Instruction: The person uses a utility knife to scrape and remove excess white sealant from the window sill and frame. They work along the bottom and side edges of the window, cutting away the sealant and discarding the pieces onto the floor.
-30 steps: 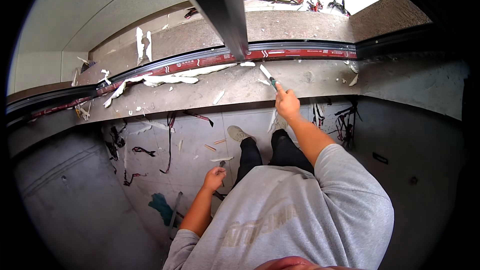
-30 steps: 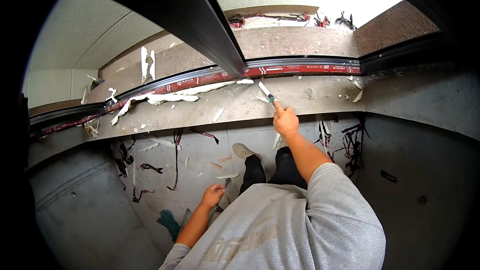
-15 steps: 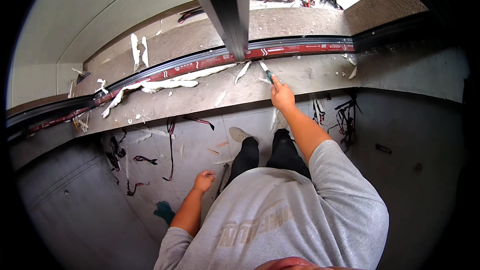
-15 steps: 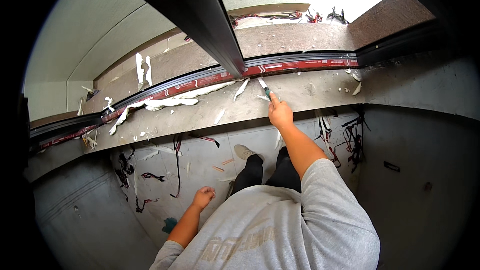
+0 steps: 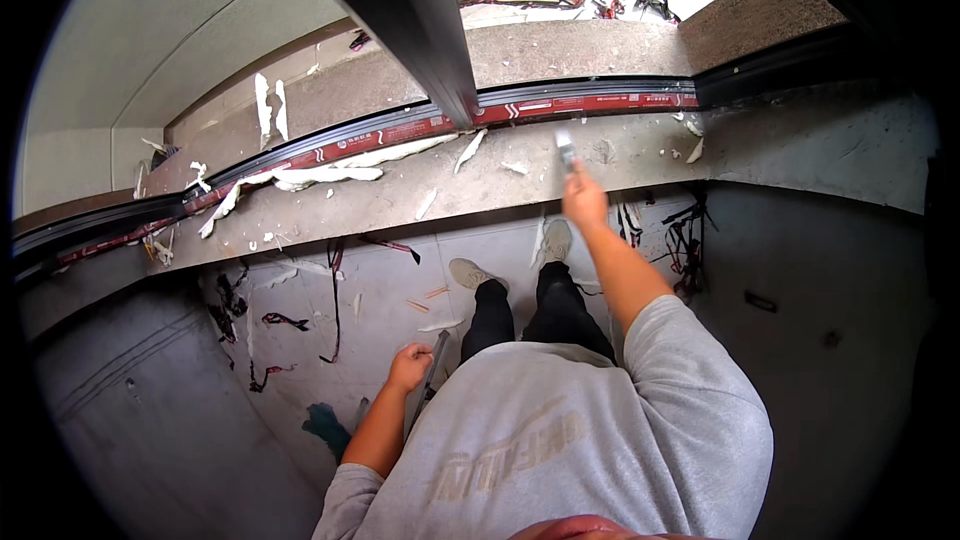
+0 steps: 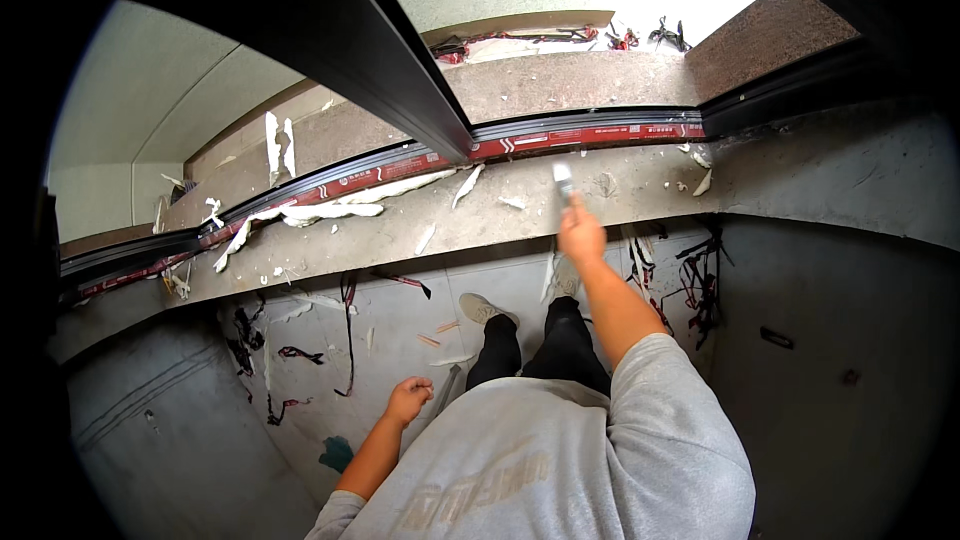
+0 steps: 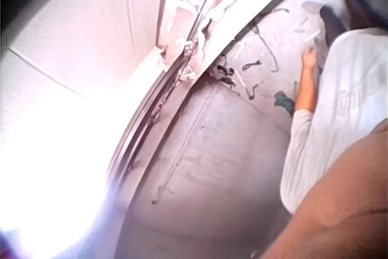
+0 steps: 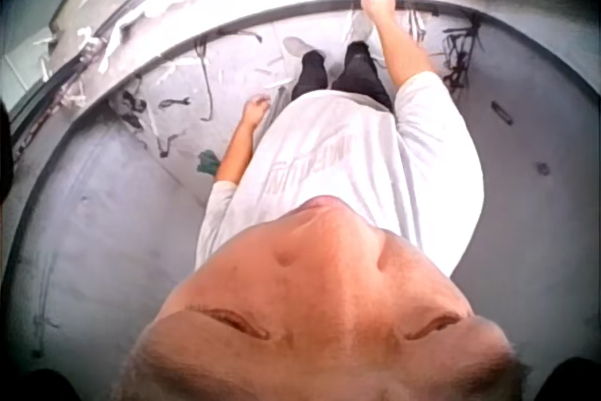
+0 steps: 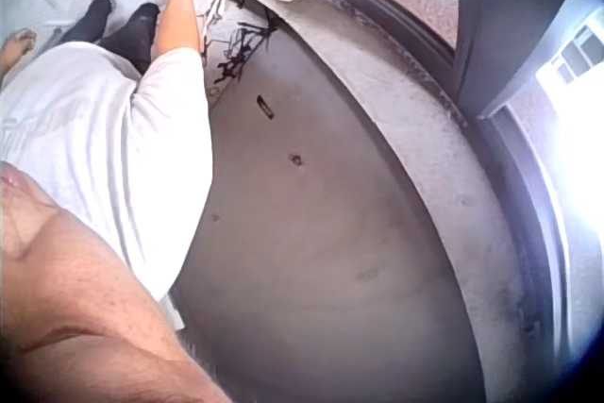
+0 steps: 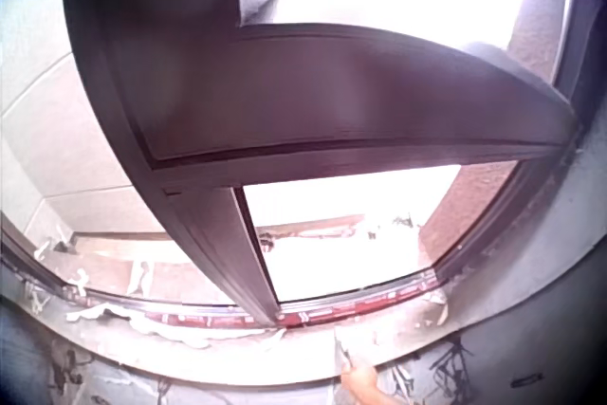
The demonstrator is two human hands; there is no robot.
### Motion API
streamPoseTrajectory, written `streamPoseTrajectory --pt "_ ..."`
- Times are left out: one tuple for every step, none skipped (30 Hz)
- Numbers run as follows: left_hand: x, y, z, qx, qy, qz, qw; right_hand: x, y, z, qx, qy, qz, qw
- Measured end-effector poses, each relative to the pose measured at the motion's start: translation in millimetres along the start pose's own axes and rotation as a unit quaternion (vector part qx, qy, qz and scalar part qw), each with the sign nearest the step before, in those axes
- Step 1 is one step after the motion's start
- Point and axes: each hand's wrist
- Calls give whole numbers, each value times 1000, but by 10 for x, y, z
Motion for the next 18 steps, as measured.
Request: streamPoseTrajectory --pt "-11 -73 10 19 -7 26 999 -100 -53 -108 122 -45 -85 988" --pt "-40 -129 12 21 -1 27 999 -62 -169 -163 145 -70 -100 982" --pt "-61 -162 0 23 4 29 999 -43 -117 -112 117 -46 -97 987" --pt "-85 -115 -28 23 9 31 999 -21 -40 -25 89 -22 -94 991" --pt "-105 -56 -31 23 15 3 1000 -39 46 66 30 19 -64 997" --pt "-182 145 -114 26 21 -26 999 -70 158 129 -31 57 -36 997" --pt "-199 294 -130 23 24 -51 998 -57 194 163 -94 100 -6 991" --pt "-198 322 -114 18 21 -38 999 -46 240 169 -53 70 -30 996" --pt "-243 319 -92 13 19 -31 999 49 226 159 -7 38 -57 998" --pt "-285 315 -69 8 17 -24 1000 140 206 145 38 6 -84 996" --pt "-324 315 -35 0 10 -23 1000 189 203 143 82 -26 -111 990" --pt "-366 358 1 -10 3 -21 1000 196 207 160 32 -9 -74 997" --pt "-404 396 26 -21 -4 -19 1000 172 198 171 -18 8 -37 999" --pt "-454 421 31 -15 -4 -11 1000 142 177 178 -67 24 0 997" --pt "-492 455 26 -9 -3 -2 1000 78 145 83 -12 -37 -44 998" --pt "-512 492 29 -2 -1 6 1000 70 152 29 88 -67 -97 989" --pt "-515 520 65 -24 -7 18 1000 135 183 89 67 -50 -92 992" --pt "-534 538 84 -44 -12 28 999 246 165 114 47 -36 -88 994"
Point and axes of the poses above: each hand's wrist, its own z-axis towards the middle knuckle, its own x-axis out of the back of the hand, y = z × x
